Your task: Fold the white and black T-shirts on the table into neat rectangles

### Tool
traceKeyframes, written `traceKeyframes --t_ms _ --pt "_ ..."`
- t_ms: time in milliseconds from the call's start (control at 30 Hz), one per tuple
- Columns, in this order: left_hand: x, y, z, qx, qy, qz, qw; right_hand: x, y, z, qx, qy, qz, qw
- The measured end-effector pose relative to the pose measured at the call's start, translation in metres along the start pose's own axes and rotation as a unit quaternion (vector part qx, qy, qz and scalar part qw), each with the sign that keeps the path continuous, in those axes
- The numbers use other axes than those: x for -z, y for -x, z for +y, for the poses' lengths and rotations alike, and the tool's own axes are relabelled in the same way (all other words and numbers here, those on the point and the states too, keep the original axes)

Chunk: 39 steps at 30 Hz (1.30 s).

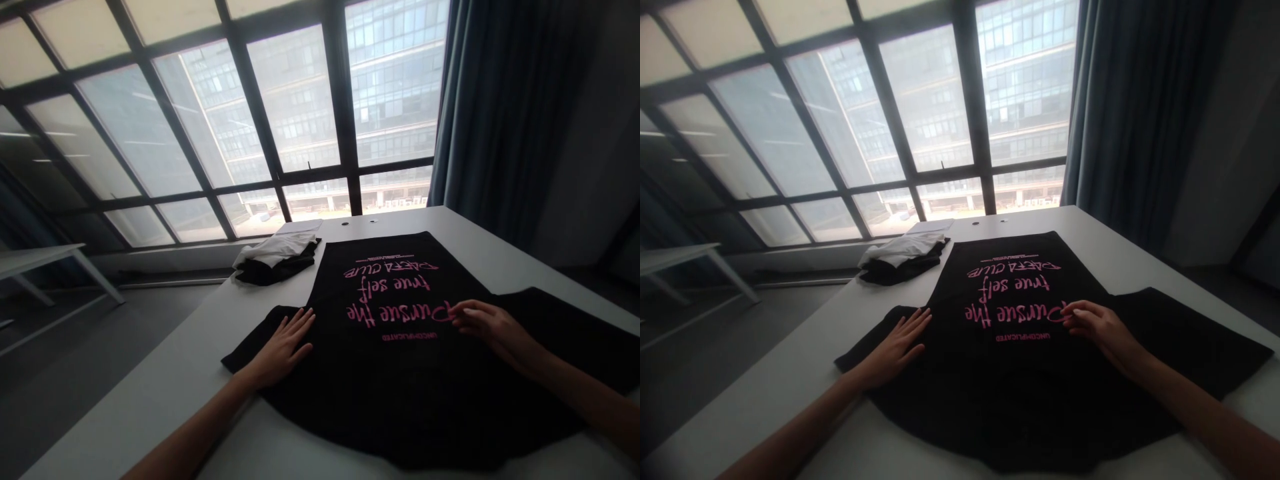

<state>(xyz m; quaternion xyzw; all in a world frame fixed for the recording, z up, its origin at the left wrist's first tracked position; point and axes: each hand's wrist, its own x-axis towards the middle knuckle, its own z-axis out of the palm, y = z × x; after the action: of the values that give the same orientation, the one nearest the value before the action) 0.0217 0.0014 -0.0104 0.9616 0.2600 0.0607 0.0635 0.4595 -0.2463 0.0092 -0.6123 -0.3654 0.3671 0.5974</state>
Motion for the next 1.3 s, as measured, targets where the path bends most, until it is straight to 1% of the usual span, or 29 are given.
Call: traceKeyframes --t_ms 67,167,233,300,367,467,567,633,733,833,967,1067,1200,1300 --pt "0.001 -0.001 0.001 -0.011 0.001 -0.016 1.0 0.002 0.001 -0.002 0.044 0.086 0.023 0.995" --pt "0.01 -0.003 0.008 -0.014 0.001 -0.002 1.0 0.003 0.001 0.001 0.129 0.205 0.026 0.97" --pt "0.018 -0.009 0.019 -0.026 0.009 0.009 1.0 0.001 0.0 0.008 0.182 0.261 0.016 0.948" --pt "0.026 -0.019 0.037 -0.047 0.025 0.005 0.999 -0.002 -0.002 0.015 0.214 0.32 0.008 0.923" --pt "0.031 -0.034 0.059 -0.074 0.047 -0.011 0.996 -0.004 -0.004 0.023 0.222 0.384 -0.01 0.896" --pt "0.03 -0.061 0.093 -0.11 0.081 -0.042 0.99 -0.005 -0.004 0.034 0.198 0.464 -0.069 0.861" --pt "0.019 -0.085 0.117 -0.131 0.1 -0.05 0.985 -0.006 -0.004 0.04 0.168 0.518 -0.121 0.83" --pt "0.007 -0.095 0.126 -0.14 0.101 -0.05 0.984 -0.006 -0.004 0.041 0.164 0.535 -0.132 0.818" --pt "-0.013 -0.099 0.131 -0.155 0.084 -0.05 0.983 -0.006 -0.004 0.042 0.167 0.536 -0.132 0.817" --pt "-0.025 -0.097 0.13 -0.166 0.069 -0.04 0.983 -0.007 -0.004 0.04 0.171 0.53 -0.132 0.82" --pt "-0.027 -0.095 0.129 -0.175 0.07 -0.019 0.982 -0.007 -0.005 0.034 0.184 0.528 -0.106 0.822" --pt "-0.027 -0.097 0.127 -0.173 0.067 -0.026 0.982 -0.008 -0.005 0.03 0.194 0.527 -0.09 0.822" --pt "-0.031 -0.1 0.124 -0.179 0.069 -0.021 0.981 -0.009 -0.002 0.026 0.172 0.544 -0.13 0.811" --pt "-0.034 -0.102 0.12 -0.187 0.06 -0.015 0.98 -0.011 -0.001 0.024 0.158 0.552 -0.137 0.807"
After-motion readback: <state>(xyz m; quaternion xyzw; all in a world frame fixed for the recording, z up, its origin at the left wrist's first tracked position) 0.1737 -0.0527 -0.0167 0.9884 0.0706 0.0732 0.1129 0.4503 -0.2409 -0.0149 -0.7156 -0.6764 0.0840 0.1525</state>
